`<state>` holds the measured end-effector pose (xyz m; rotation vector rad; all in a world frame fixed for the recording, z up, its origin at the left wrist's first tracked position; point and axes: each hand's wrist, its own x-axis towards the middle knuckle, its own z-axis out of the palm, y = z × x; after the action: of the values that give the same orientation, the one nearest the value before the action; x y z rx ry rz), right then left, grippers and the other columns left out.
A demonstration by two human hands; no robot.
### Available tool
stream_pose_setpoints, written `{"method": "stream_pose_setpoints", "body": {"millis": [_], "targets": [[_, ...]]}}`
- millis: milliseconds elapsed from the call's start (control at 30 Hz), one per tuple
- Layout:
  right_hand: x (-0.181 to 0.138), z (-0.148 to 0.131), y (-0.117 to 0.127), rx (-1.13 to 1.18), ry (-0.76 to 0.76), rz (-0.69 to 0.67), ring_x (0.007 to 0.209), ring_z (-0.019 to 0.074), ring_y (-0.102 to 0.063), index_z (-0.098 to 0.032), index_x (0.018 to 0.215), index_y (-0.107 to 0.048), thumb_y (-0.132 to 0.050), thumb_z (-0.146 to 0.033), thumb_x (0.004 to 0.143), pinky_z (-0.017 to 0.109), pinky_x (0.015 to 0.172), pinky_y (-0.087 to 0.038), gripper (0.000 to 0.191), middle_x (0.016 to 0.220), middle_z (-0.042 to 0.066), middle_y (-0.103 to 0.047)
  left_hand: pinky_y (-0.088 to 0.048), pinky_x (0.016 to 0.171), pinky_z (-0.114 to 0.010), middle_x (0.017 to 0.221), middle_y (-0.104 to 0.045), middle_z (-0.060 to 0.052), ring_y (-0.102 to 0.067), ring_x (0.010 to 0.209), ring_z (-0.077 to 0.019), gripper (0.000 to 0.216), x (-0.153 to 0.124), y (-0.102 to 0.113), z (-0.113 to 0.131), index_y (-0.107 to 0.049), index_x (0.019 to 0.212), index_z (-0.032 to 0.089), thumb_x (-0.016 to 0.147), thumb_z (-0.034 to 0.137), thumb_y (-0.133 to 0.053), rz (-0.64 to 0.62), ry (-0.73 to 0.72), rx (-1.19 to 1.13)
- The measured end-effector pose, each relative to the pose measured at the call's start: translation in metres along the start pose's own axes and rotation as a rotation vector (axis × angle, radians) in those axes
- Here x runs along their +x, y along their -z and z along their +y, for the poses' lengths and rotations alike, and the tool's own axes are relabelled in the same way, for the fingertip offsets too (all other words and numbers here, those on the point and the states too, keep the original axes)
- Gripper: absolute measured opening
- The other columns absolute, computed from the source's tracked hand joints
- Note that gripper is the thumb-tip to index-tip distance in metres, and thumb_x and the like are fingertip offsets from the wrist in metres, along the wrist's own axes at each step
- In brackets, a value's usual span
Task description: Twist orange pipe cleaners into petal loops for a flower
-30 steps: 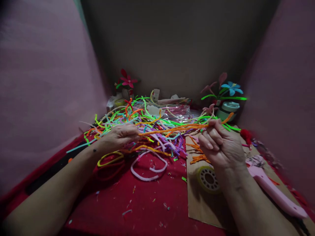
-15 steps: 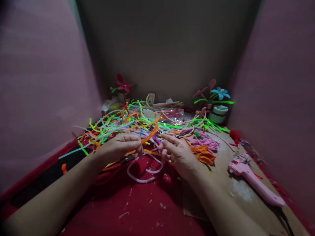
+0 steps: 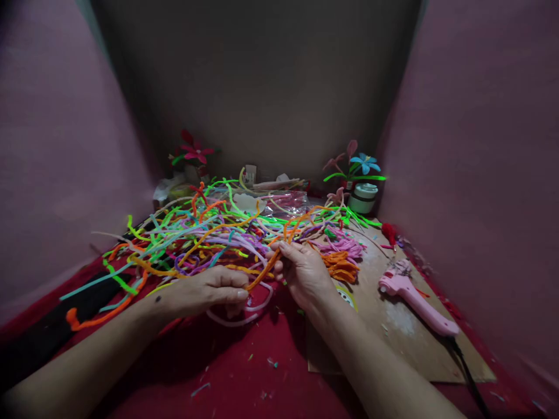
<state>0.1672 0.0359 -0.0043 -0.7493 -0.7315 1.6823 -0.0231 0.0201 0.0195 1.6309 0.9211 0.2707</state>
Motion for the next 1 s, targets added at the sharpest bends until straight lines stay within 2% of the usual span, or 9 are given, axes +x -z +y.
{"method": "stream_pose_setpoints", "body": {"millis": [200,333,533,667,833,933,1000], "targets": [[-0.001,-0.006,0.005,0.047,0.035,0.012,0.043,0.0064,-0.049,-0.011,0.071,-0.063,-0.070,-0.022,0.066,0.016,0.038,-0.037,0.014,0.058,0.002,-0.063,-0.037,0.055,-0.022,0.058,-0.057,0.001,-0.049,0.053,-0.0098,0.021,-0.002,0.008,-0.003,-0.057,0.061,0.013,0.075,0.030,-0.056,-0.066,0.061,-0.088],[-0.001,-0.015,0.007,0.049,0.060,0.087,0.042,0.0052,-0.047,-0.011,0.067,-0.060,-0.069,-0.019,0.064,0.015,0.036,-0.034,0.013,0.057,0.001,-0.062,-0.036,0.052,-0.021,0.053,-0.057,0.000,-0.047,0.049,-0.0094,0.020,-0.005,0.011,-0.001,-0.058,0.056,0.013,0.072,0.025,-0.054,-0.122,0.093,-0.084],[0.000,-0.021,0.009,0.046,0.119,0.147,0.042,0.0056,-0.045,-0.013,0.067,-0.058,-0.068,-0.018,0.066,0.016,0.035,-0.035,0.012,0.057,0.000,-0.061,-0.038,0.052,-0.022,0.052,-0.060,-0.003,-0.050,0.049,-0.0110,0.022,-0.012,0.019,0.001,-0.063,0.055,0.012,0.071,0.025,-0.054,-0.151,0.053,-0.095],[-0.002,-0.021,0.009,-0.007,0.152,0.200,0.039,0.0059,-0.044,-0.012,0.068,-0.058,-0.066,-0.019,0.070,0.016,0.035,-0.036,0.011,0.049,-0.001,-0.056,-0.040,0.053,-0.022,0.052,-0.060,-0.003,-0.052,0.048,-0.0111,0.021,-0.014,0.026,0.000,-0.064,0.058,0.012,0.071,0.026,-0.055,-0.145,0.026,-0.102],[0.001,-0.024,0.013,-0.004,0.170,0.262,0.036,0.0081,-0.046,-0.014,0.069,-0.057,-0.066,-0.021,0.070,0.018,0.034,-0.034,0.012,0.046,-0.002,-0.054,-0.042,0.056,-0.022,0.053,-0.060,-0.003,-0.053,0.052,-0.0117,0.023,-0.021,0.033,0.004,-0.063,0.059,0.011,0.075,0.026,-0.054,-0.137,0.004,0.021],[-0.002,-0.036,0.020,0.125,0.171,0.195,0.040,0.0074,-0.048,-0.016,0.065,-0.055,-0.064,-0.024,0.070,0.018,0.038,-0.036,0.013,0.052,-0.002,-0.057,-0.042,0.059,-0.022,0.057,-0.059,-0.004,-0.053,0.056,-0.0129,0.025,-0.030,0.036,0.011,-0.062,0.058,0.012,0.076,0.026,-0.053,-0.182,-0.039,0.109],[-0.007,-0.046,0.025,0.205,0.107,0.021,0.043,0.0055,-0.047,-0.017,0.067,-0.056,-0.060,-0.034,0.073,0.018,0.043,-0.040,0.018,0.060,-0.002,-0.060,-0.043,0.061,-0.023,0.060,-0.059,-0.005,-0.054,0.061,-0.0145,0.026,-0.036,0.035,0.016,-0.063,0.059,0.013,0.078,0.027,-0.052,-0.228,-0.082,0.157]]}}
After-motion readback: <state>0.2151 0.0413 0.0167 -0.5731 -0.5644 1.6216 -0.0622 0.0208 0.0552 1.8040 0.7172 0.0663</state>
